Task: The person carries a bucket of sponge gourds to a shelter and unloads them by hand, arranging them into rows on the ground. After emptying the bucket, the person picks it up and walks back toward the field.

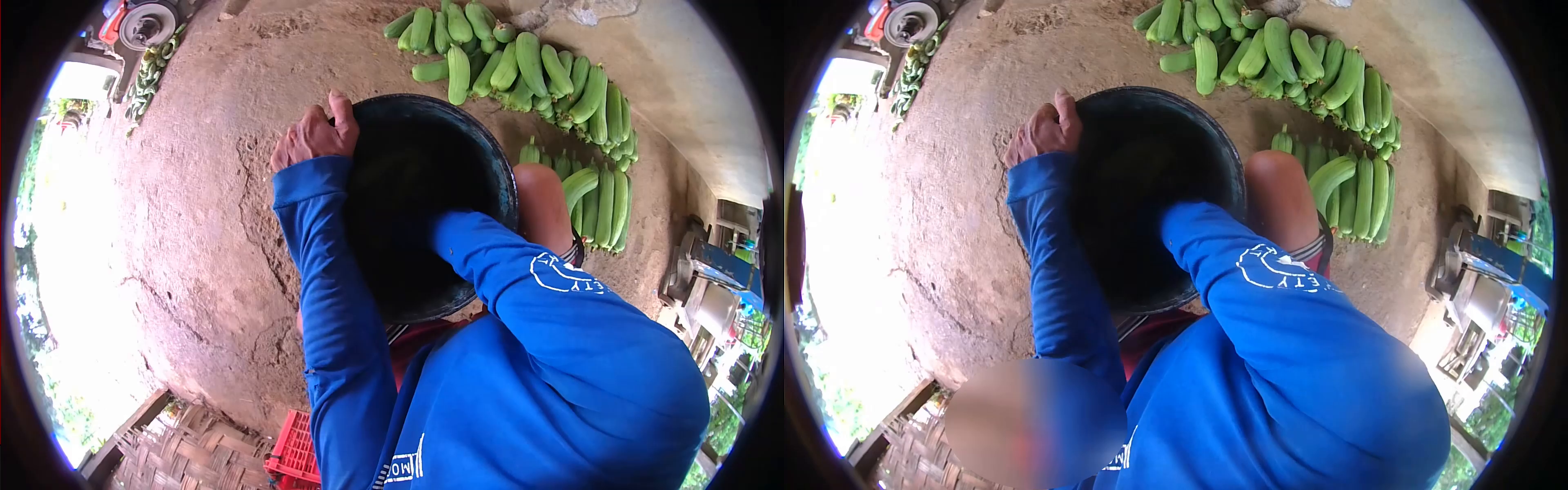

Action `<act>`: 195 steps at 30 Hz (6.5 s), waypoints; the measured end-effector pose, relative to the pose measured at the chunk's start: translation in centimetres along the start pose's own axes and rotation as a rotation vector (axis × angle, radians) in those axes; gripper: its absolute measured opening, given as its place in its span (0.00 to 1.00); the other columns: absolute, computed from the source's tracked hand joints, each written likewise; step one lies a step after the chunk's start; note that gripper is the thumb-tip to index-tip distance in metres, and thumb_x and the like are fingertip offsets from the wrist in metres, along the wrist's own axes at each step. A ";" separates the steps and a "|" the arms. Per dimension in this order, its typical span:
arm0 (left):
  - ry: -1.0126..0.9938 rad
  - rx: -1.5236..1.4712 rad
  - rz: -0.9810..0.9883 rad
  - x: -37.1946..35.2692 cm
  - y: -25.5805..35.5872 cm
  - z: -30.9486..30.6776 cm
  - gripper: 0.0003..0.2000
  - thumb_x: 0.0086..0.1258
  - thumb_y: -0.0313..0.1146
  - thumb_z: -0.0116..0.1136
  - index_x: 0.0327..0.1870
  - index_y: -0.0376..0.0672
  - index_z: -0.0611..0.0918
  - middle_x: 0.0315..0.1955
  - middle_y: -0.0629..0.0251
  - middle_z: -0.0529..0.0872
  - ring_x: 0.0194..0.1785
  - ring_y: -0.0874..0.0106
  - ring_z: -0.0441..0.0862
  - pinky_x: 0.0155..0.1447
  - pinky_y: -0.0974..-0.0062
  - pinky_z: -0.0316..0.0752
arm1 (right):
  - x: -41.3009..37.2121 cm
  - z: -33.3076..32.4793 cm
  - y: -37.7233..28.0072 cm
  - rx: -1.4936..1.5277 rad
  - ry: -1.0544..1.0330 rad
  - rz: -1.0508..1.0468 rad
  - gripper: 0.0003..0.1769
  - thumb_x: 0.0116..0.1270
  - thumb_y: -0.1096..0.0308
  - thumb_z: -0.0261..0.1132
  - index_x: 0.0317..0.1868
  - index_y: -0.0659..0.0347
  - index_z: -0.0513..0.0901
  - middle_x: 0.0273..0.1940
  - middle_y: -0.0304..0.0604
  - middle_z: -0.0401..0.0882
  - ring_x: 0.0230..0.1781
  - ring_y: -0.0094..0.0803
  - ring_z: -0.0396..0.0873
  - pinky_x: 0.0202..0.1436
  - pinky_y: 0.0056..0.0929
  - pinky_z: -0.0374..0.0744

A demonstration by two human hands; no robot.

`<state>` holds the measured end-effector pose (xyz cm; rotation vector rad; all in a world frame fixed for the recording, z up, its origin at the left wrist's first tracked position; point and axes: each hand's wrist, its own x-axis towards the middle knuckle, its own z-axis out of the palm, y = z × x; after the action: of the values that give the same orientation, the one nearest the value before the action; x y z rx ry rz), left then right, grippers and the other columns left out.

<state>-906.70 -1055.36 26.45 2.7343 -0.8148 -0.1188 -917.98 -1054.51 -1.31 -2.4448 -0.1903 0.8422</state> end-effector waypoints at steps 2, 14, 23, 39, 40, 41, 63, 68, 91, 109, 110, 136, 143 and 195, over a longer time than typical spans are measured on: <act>0.012 0.001 0.004 -0.1 0.1 -0.1 0.30 0.68 0.59 0.38 0.31 0.39 0.84 0.31 0.45 0.85 0.41 0.48 0.83 0.48 0.54 0.75 | 0.1 0.0 0.1 -0.003 -0.006 -0.002 0.29 0.54 0.50 0.66 0.51 0.60 0.79 0.47 0.56 0.79 0.49 0.50 0.78 0.53 0.43 0.77; 0.026 -0.049 0.020 0.3 -0.4 0.6 0.31 0.68 0.59 0.37 0.32 0.39 0.84 0.31 0.42 0.84 0.41 0.48 0.83 0.49 0.54 0.75 | -1.6 -1.2 0.9 -0.014 -0.015 0.012 0.27 0.53 0.53 0.66 0.51 0.60 0.79 0.46 0.55 0.80 0.47 0.49 0.79 0.51 0.43 0.78; 0.042 -0.005 0.041 -0.5 0.2 -0.7 0.31 0.69 0.59 0.37 0.31 0.38 0.84 0.31 0.44 0.84 0.40 0.48 0.83 0.48 0.54 0.75 | -2.6 0.7 1.4 0.011 -0.052 -0.013 0.26 0.52 0.55 0.67 0.50 0.59 0.79 0.46 0.55 0.80 0.46 0.48 0.79 0.50 0.43 0.78; 0.055 -0.014 0.027 -0.4 0.0 -0.9 0.30 0.69 0.59 0.38 0.31 0.40 0.84 0.31 0.46 0.85 0.40 0.49 0.83 0.47 0.55 0.75 | -14.2 -14.0 1.3 -0.071 0.384 -0.468 0.25 0.51 0.60 0.68 0.50 0.59 0.79 0.45 0.54 0.81 0.43 0.46 0.81 0.47 0.42 0.79; 0.047 -0.005 0.020 -0.3 0.1 -0.8 0.30 0.69 0.59 0.38 0.31 0.40 0.84 0.31 0.46 0.85 0.40 0.49 0.83 0.47 0.55 0.75 | -15.6 -16.1 0.7 -0.059 0.460 -0.452 0.24 0.51 0.60 0.68 0.50 0.59 0.79 0.45 0.54 0.81 0.43 0.46 0.81 0.47 0.42 0.79; 0.050 -0.008 0.022 -0.4 0.1 -0.7 0.30 0.69 0.59 0.38 0.31 0.40 0.84 0.31 0.46 0.85 0.40 0.49 0.83 0.47 0.55 0.75 | -17.6 -18.4 -0.9 -0.026 0.426 -0.326 0.24 0.50 0.60 0.68 0.48 0.59 0.79 0.43 0.53 0.81 0.41 0.46 0.81 0.45 0.41 0.79; -0.237 0.047 -0.036 0.2 1.3 -1.6 0.35 0.71 0.61 0.25 0.56 0.42 0.79 0.53 0.50 0.80 0.60 0.51 0.74 0.64 0.57 0.66 | -58.4 -2.1 1.1 1.706 1.957 -0.029 0.23 0.65 0.63 0.57 0.57 0.70 0.72 0.52 0.50 0.78 0.46 0.36 0.81 0.40 0.32 0.87; -0.185 0.043 -0.043 0.3 1.0 -0.6 0.36 0.70 0.64 0.26 0.58 0.44 0.79 0.55 0.52 0.80 0.60 0.52 0.74 0.64 0.57 0.65 | -57.6 8.0 5.4 1.730 2.298 0.381 0.21 0.62 0.63 0.61 0.53 0.67 0.75 0.50 0.48 0.78 0.45 0.37 0.80 0.42 0.34 0.87; 0.049 0.179 -0.102 0.6 0.4 1.2 0.36 0.70 0.64 0.25 0.53 0.47 0.82 0.50 0.53 0.83 0.54 0.49 0.77 0.58 0.53 0.67 | -46.5 24.4 10.3 0.532 1.554 1.253 0.51 0.38 0.65 0.83 0.63 0.57 0.64 0.57 0.49 0.68 0.59 0.42 0.69 0.56 0.39 0.76; 0.040 0.267 -0.162 1.3 -0.4 1.3 0.35 0.70 0.63 0.24 0.59 0.50 0.78 0.53 0.54 0.81 0.56 0.50 0.76 0.58 0.54 0.68 | -55.1 0.5 31.4 1.214 1.446 1.189 0.42 0.52 0.35 0.67 0.57 0.60 0.74 0.51 0.52 0.73 0.53 0.42 0.73 0.49 0.36 0.77; 0.044 0.265 -0.161 1.3 -0.5 1.3 0.35 0.70 0.63 0.24 0.59 0.50 0.78 0.53 0.54 0.81 0.56 0.50 0.76 0.58 0.54 0.68 | -54.4 0.5 33.0 1.232 1.451 1.116 0.45 0.51 0.35 0.68 0.60 0.60 0.72 0.54 0.53 0.71 0.55 0.44 0.72 0.52 0.38 0.77; 0.021 0.258 -0.165 1.6 0.4 1.6 0.34 0.70 0.62 0.23 0.60 0.50 0.77 0.55 0.57 0.80 0.57 0.52 0.76 0.60 0.55 0.67 | -62.0 9.4 13.4 1.798 1.958 0.860 0.18 0.62 0.53 0.65 0.42 0.57 0.74 0.26 0.38 0.74 0.15 0.24 0.71 0.09 0.17 0.62; -0.042 0.232 -0.117 1.3 0.0 1.1 0.34 0.71 0.63 0.26 0.60 0.49 0.78 0.54 0.56 0.80 0.59 0.52 0.75 0.61 0.55 0.66 | -58.8 18.0 10.0 1.925 1.759 0.830 0.18 0.61 0.56 0.67 0.43 0.59 0.75 0.31 0.38 0.77 0.23 0.24 0.76 0.14 0.19 0.69; -0.188 0.012 0.015 1.2 -0.2 -0.7 0.36 0.64 0.65 0.32 0.39 0.40 0.86 0.42 0.45 0.84 0.51 0.49 0.80 0.58 0.57 0.71 | -7.6 -10.8 4.7 -0.391 -0.364 0.434 0.29 0.45 0.48 0.70 0.45 0.57 0.81 0.45 0.57 0.76 0.48 0.52 0.77 0.47 0.50 0.77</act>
<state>-905.51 -1055.68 27.02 2.7581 -0.8874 -0.3734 -917.67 -1065.55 7.26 -2.7162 0.0578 1.5697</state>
